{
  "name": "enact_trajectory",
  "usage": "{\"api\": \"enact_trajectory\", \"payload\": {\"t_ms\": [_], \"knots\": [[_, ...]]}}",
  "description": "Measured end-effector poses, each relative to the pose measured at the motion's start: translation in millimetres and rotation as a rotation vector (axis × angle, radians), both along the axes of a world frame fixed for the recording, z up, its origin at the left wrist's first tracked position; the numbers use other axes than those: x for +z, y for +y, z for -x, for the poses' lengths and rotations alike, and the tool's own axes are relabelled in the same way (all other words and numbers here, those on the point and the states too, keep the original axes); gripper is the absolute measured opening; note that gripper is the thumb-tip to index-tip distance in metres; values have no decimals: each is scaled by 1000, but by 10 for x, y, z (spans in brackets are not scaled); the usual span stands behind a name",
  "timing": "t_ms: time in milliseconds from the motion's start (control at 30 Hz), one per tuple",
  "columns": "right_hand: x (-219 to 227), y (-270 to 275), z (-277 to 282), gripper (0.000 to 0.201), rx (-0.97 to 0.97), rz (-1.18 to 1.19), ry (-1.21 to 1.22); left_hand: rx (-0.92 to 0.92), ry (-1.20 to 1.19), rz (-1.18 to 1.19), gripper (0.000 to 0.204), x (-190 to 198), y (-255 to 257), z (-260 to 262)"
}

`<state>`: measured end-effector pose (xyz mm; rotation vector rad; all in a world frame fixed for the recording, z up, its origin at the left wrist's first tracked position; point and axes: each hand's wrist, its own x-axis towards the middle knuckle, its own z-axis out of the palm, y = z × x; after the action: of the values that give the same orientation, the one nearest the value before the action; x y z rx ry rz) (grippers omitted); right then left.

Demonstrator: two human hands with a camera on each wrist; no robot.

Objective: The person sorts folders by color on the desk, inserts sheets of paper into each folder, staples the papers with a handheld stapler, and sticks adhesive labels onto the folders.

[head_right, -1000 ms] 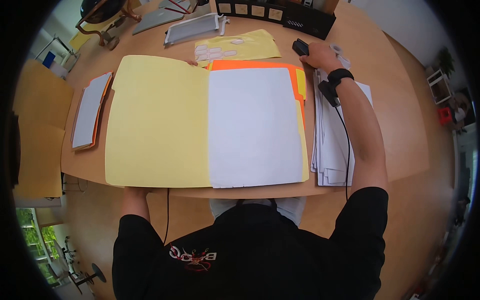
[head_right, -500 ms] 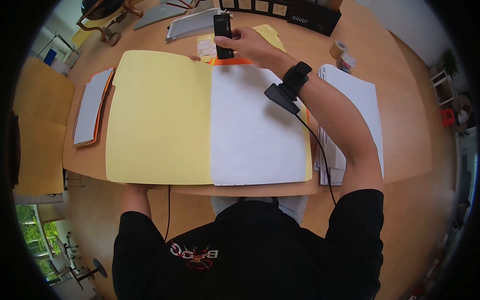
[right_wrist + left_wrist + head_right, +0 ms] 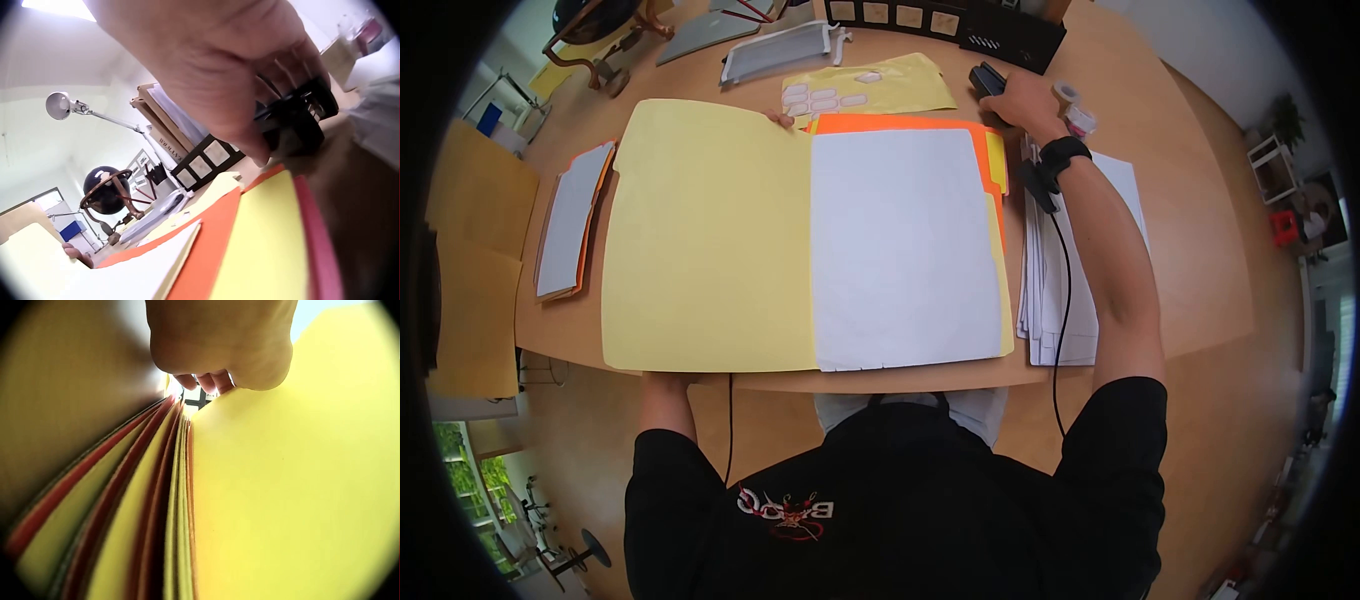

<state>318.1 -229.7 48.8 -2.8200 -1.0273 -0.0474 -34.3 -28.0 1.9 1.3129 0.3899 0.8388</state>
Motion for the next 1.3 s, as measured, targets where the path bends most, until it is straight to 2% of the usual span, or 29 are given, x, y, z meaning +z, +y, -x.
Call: {"api": "enact_trajectory", "payload": {"t_ms": [233, 433, 500, 533, 600, 633, 667, 700, 733, 800, 833, 867, 933, 967, 1033, 1167, 1233, 1267, 1300], "knots": [[-55, -137, -29, 60, -44, 42, 14, -5, 40, -18, 27, 45, -13, -131], [-84, -108, -13, 71, -44, 50, 40, 15, 76, -26, 27, 111, 133, -299], [-62, -73, 115, 73, 66, -278, -229, 21, 90, -25, 27, 134, 153, -418], [18, -71, 261, 73, 70, -275, -225, 27, 97, -22, 27, 98, -73, -283], [202, -64, 544, 69, 433, -314, 38, 22, 32, -70, 29, -72, -3, -311], [78, -41, 496, 69, 437, -312, 42, 17, 45, -88, 30, -142, 13, -340], [-111, -5, 409, 69, 577, -244, 70, 12, 56, -110, 31, -199, 31, -374], [-100, 37, 466, 68, 716, -175, 95, 29, 74, -135, 41, -238, 55, -400], [-62, -4, 511, 66, 684, -104, 269, 33, 72, -137, 41, -278, 86, -388], [60, -58, 625, 63, 571, -64, 566, 129, 483, -436, 50, -271, 89, -333], [-74, -116, 622, 59, 739, -340, 478, 140, 520, -433, 52, -231, 52, -310], [-123, -48, 474, 57, 778, -159, 503, 148, 518, -430, 52, -178, 36, -283], [-183, -17, 456, 54, 811, -145, 445, 88, 676, -388, 45, -111, 24, -273], [-212, -23, 447, 54, 814, -140, 441, 91, 672, -384, 45, -131, 19, -288], [-242, -56, 459, 53, 834, -203, 353, -53, 225, -141, 43, -196, -9, -312], [-70, -68, 321, 44, 827, -180, 314, -187, 100, 18, 47, -156, 46, -303], [319, 100, 152, 29, 570, 316, 295, -208, 151, 44, 42, -170, 52, -303], [384, 192, 108, 29, 568, 316, 301, -211, 156, 47, 42, -174, 48, -299], [448, 311, 89, 27, 451, 179, 128, -217, 184, 31, 41, -158, 44, -304]]}}
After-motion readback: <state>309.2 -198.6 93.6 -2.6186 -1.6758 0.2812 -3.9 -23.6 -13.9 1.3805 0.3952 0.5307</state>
